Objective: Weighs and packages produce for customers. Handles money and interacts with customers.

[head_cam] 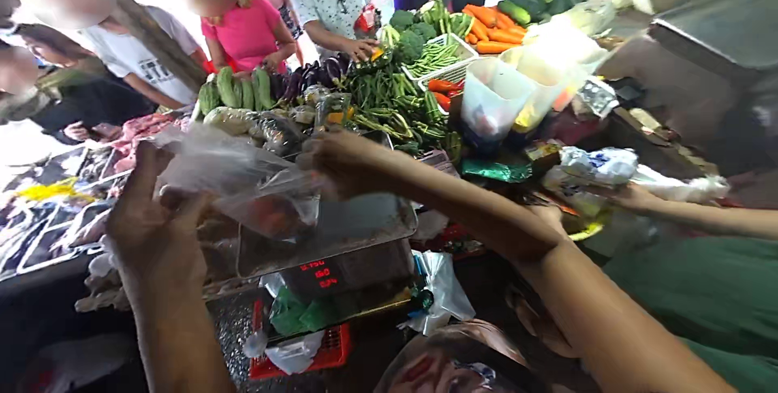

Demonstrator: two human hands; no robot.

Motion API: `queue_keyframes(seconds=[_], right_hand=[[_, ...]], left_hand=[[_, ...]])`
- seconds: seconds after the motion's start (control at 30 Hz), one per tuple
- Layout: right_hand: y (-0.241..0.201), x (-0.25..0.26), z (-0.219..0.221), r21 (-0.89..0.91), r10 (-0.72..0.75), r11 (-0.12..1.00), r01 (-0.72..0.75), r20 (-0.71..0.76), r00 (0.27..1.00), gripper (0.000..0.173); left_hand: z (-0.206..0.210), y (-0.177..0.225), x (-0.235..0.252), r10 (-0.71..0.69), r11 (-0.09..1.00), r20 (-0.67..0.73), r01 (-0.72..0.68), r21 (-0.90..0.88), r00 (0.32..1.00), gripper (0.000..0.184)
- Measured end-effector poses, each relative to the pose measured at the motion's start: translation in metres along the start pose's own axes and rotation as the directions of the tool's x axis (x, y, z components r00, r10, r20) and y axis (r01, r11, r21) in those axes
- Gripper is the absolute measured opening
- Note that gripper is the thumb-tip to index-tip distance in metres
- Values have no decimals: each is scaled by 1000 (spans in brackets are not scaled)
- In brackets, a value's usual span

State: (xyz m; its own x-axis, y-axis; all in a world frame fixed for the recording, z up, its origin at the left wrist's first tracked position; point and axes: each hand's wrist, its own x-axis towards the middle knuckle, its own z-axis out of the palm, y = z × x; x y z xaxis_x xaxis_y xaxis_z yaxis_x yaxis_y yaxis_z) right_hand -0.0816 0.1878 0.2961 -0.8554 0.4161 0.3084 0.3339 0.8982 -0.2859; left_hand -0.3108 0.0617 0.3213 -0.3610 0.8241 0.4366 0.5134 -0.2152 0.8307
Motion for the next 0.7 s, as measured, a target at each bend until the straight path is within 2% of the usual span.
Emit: queue_keyframes(seconds=[0.07, 0.1, 0.17, 0.2, 0.23, 0.27, 0.3, 0.37, 0.43, 0.5, 0.6, 0.67, 0.7], right_hand=[[5, 2, -28, 142, -99, 984, 105, -48, 994, 22], [3, 4, -38, 256, -166, 947, 196, -133, 977, 21], [-6, 13, -45, 390, -187, 870, 301, -303, 934, 24], [-13, 15, -43, 371, -154, 885, 282, -340, 928, 33], [-19, 15, -42, 321, -101, 925, 203, -305, 947, 49], [-24, 12, -39, 262, -40, 961, 93, -203, 978, 64], [-26, 7, -35, 243, -18, 969, 42, -100, 995, 64], [-22, 0, -25, 384, -134, 918, 94, 79, 988, 34], [-13, -1, -16, 541, -260, 829, 144, 144, 955, 22], [-6, 2, -15, 604, -208, 788, 123, 73, 975, 17], [3, 30, -28, 760, 46, 649, 20, -65, 997, 20], [10, 63, -37, 828, 182, 561, -30, -88, 979, 22], [15, 79, -38, 845, 204, 534, -20, -106, 973, 22]], left_hand=[[10, 9, -4, 56, 998, 79, -53, -35, 995, 58], [16, 14, -6, 89, 996, 157, -86, -26, 984, 60], [33, 18, -14, 146, 986, 274, -163, 39, 951, 67], [41, 16, -20, 185, 968, 260, -221, 116, 948, 62], [49, 14, -27, 247, 933, 211, -291, 212, 946, 49], [54, 13, -35, 327, 889, 147, -357, 286, 933, 33], [58, 11, -44, 394, 851, 90, -401, 339, 915, 23], [60, 4, -61, 465, 834, 27, -448, 321, 885, 17], [59, -6, -73, 482, 846, -32, -456, 278, 875, 14], [55, -17, -78, 454, 872, -78, -424, 243, 888, 20], [52, -40, -74, 338, 939, -135, -324, 116, 931, 58], [62, -56, -65, 284, 959, -229, -278, 56, 931, 63], [68, -65, -63, 251, 967, -274, -252, 34, 928, 63]])
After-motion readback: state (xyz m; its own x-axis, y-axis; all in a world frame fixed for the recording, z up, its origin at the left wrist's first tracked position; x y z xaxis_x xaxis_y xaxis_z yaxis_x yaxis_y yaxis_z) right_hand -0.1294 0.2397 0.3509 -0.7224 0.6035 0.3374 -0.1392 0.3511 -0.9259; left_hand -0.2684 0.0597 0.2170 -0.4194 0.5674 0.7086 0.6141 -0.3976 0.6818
